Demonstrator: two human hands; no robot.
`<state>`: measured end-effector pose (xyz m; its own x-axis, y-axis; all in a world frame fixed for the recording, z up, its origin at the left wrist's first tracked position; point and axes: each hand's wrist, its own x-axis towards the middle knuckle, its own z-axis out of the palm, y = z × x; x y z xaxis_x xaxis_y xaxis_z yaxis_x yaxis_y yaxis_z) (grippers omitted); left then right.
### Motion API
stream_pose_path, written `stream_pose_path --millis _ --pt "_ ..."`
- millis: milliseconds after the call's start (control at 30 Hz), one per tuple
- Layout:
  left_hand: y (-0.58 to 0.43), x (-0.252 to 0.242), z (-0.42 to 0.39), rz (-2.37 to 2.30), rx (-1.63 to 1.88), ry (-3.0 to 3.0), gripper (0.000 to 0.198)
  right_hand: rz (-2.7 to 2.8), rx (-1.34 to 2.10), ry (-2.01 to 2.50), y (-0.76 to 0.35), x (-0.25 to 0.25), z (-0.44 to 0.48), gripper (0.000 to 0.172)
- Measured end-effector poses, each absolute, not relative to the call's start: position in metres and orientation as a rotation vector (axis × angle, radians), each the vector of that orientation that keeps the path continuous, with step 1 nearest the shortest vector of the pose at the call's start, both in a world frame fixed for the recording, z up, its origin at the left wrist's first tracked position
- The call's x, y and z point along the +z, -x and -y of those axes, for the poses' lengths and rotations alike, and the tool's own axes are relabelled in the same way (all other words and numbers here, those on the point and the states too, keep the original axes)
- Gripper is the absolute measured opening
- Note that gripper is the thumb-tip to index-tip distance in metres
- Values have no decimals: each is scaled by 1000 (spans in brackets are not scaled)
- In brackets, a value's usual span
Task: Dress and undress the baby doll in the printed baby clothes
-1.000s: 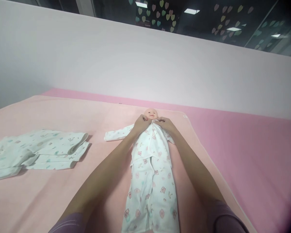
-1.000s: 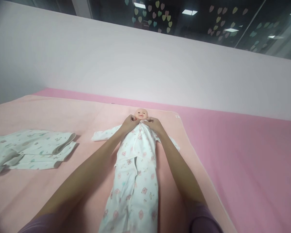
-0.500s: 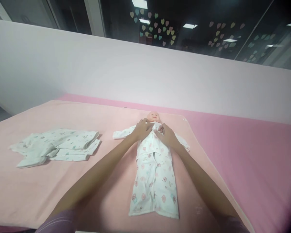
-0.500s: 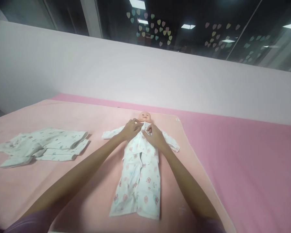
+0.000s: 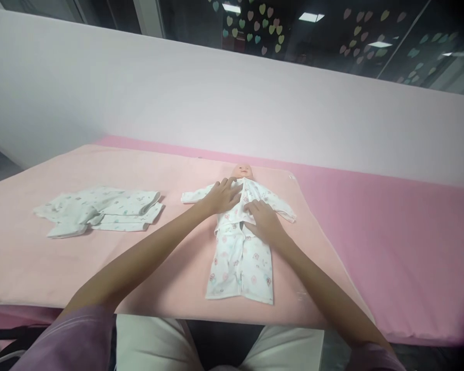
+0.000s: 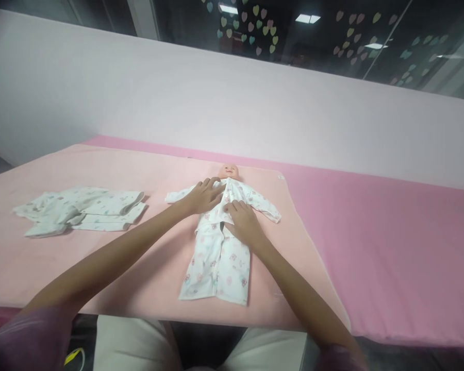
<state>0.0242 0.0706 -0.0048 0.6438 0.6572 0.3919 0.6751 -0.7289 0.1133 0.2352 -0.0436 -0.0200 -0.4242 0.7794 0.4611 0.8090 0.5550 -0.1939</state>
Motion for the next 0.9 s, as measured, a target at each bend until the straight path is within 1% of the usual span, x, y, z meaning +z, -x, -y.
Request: stream_pose_path --millis 33,67,133,200,267,300,367,467,567,633,800,833,900 --pt "-19 -4 -62 1123 -655 2820 45 2312 -144 1262 -234 -23 43 8" --pt "-13 -4 -51 1114 -678 2835 46 2333 -201 1244 -233 -25 43 10" --pt "0 -8 -25 1138 -762 2865 50 2355 -265 1214 -235 -30 46 20" --pt "14 -17 5 1242 -879 2855 58 2362 -236 1183 -242 -33 53 23" --pt "26 -30 33 1394 -958 2812 65 2322 -153 1145 -254 -39 61 20" --pt "32 -36 43 1477 -977 2788 63 2275 -116 1138 -261 -42 66 18" --pt "37 -45 56 1616 -981 2758 50 2148 -63 1166 -275 -51 74 16" --pt "35 -49 55 1686 -914 2749 33 2023 13 1305 -293 -65 81 21" --pt "27 -43 48 1717 -796 2729 27 1993 134 1477 -298 -69 86 25" --pt "27 -37 53 1791 -807 2696 25 1960 152 1543 -297 -64 92 27" --pt "48 -33 98 2095 -996 2620 34 1802 45 1658 -286 -48 135 26" --pt "51 -36 108 2136 -978 2639 37 1790 68 1696 -283 -48 146 28" --pt "49 -42 125 2152 -884 2713 49 1828 170 1772 -272 -52 166 38"
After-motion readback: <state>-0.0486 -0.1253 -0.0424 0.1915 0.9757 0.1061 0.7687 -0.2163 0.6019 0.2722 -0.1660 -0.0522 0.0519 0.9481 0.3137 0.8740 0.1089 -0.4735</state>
